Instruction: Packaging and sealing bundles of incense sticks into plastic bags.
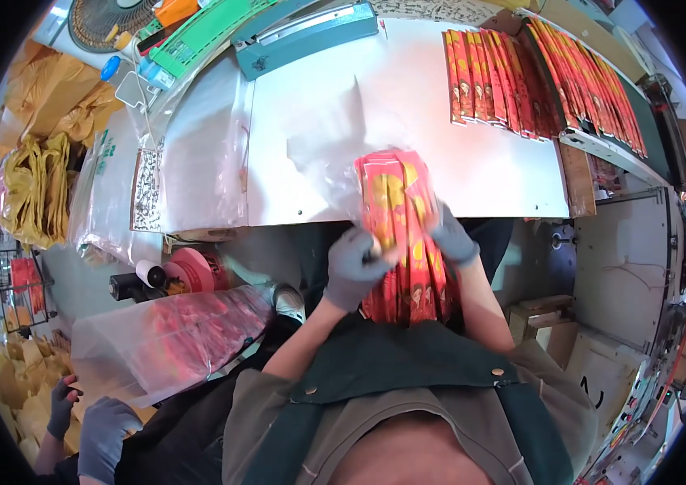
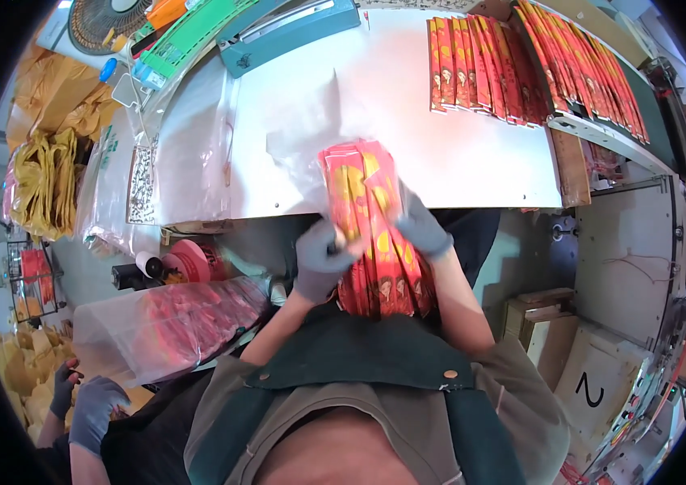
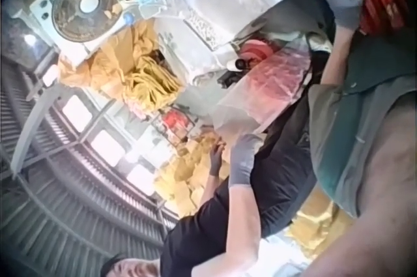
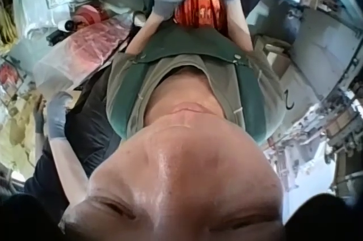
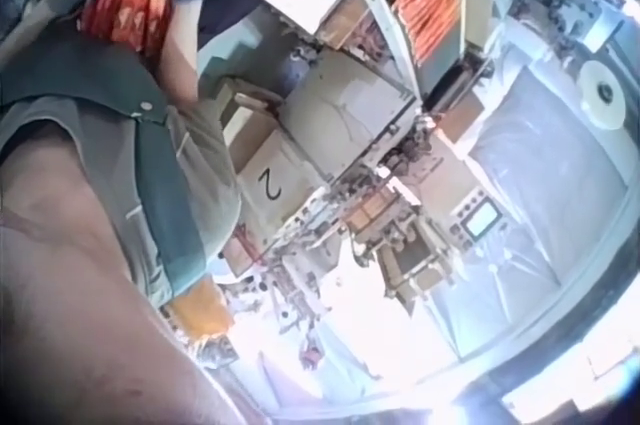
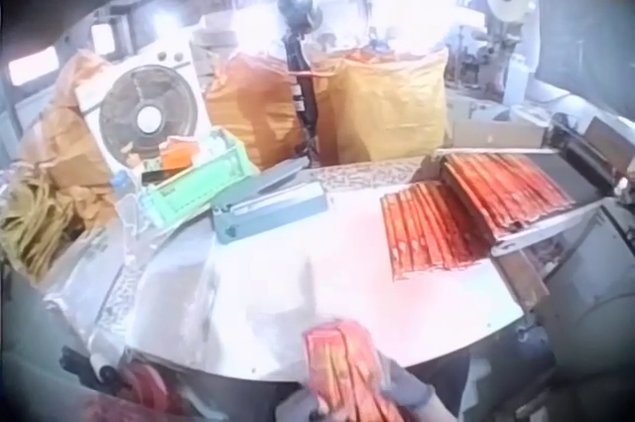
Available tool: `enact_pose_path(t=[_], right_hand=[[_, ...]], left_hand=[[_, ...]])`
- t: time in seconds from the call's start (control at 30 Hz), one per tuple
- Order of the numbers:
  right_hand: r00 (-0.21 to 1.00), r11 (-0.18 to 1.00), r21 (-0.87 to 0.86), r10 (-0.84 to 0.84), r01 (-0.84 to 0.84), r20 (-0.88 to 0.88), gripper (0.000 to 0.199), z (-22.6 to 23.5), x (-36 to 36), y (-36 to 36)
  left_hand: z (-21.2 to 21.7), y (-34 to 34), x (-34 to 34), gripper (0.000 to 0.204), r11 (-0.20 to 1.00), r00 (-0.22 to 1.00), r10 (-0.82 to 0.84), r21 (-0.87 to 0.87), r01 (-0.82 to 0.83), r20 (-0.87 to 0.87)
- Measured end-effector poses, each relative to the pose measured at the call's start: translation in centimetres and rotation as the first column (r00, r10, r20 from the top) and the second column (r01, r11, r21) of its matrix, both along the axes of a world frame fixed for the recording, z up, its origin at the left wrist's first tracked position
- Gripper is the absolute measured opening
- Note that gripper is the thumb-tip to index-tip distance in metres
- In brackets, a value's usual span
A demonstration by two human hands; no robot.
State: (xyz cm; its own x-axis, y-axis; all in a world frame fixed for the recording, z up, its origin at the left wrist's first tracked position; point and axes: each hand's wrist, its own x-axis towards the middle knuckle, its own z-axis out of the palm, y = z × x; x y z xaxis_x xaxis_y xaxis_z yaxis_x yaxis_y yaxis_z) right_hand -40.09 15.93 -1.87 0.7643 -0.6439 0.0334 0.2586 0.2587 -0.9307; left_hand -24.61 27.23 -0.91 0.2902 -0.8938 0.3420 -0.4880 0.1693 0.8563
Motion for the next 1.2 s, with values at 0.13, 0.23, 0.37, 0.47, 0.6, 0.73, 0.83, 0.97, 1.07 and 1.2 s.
enact_pose_path(t=[0.13, 0.23, 0.37, 0.47, 0.6, 0.73, 0.83, 0.97, 1.07, 1.2], right_hand=[[0.996, 0.996, 0.059, 0.072, -0.069, -0.052, 0.091, -1.1, -4.2, 5.7], [0.989, 0.986, -0.162, 0.0, -0.025, -0.147, 0.085, -2.0, -4.1, 5.2], [0.981, 0.917, -0.351, -0.194, 0.19, 0.023, 0.07, 4.6, 1.4, 0.4], [0.936, 0.899, -0.287, -0.351, 0.332, -0.016, 0.069, 8.6, 2.8, -0.6], [0.931, 0.775, -0.594, -0.346, 0.214, -0.117, 0.072, 5.4, -1.8, 3.5], [0.921, 0.96, -0.274, -0.061, -0.05, -0.384, 0.06, -1.3, -7.1, 7.8], [0.911, 0.976, -0.217, -0.083, -0.007, -0.405, 0.06, 1.2, -5.9, 6.2], [0.802, 0.611, -0.719, -0.218, -0.332, -0.556, 0.053, 9.5, -5.1, -1.5], [0.632, -0.023, -0.84, -0.669, -0.543, -0.39, 0.051, 15.2, -2.8, -7.5], [0.85, -0.205, -0.977, -0.523, -0.06, 0.057, 0.006, 26.7, -0.3, -9.5]], left_hand=[[-3.3, 4.5, -0.7, 0.044, 0.977, 0.978, -0.158, 0.126, 0.174, -0.134], [-3.9, 4.5, -1.1, 0.04, 0.947, 0.978, -0.136, 0.271, 0.174, -0.156], [0.2, -1.3, 0.7, 0.045, 0.998, 0.994, -0.05, -0.042, 0.046, -0.099], [6.3, -3.9, 2.4, 0.046, 0.986, 0.996, -0.022, -0.166, 0.007, -0.09], [9.9, 0.4, 2.2, 0.033, 0.951, 0.957, -0.219, -0.178, 0.252, 0.188], [0.4, 5.7, -0.2, 0.027, 0.797, 0.915, -0.301, 0.455, 0.396, -0.268], [-0.2, 5.0, 2.0, 0.018, 0.773, 0.844, -0.3, 0.406, 0.488, -0.445], [10.2, -1.3, 8.3, 0.011, 0.753, 0.806, -0.348, 0.369, 0.545, -0.479], [17.1, -7.7, 11.0, 0.005, 0.946, 0.962, -0.192, 0.226, 0.234, -0.195], [27.0, -11.3, 12.3, 0.017, 0.987, 0.981, -0.142, -0.087, 0.132, -0.131]])
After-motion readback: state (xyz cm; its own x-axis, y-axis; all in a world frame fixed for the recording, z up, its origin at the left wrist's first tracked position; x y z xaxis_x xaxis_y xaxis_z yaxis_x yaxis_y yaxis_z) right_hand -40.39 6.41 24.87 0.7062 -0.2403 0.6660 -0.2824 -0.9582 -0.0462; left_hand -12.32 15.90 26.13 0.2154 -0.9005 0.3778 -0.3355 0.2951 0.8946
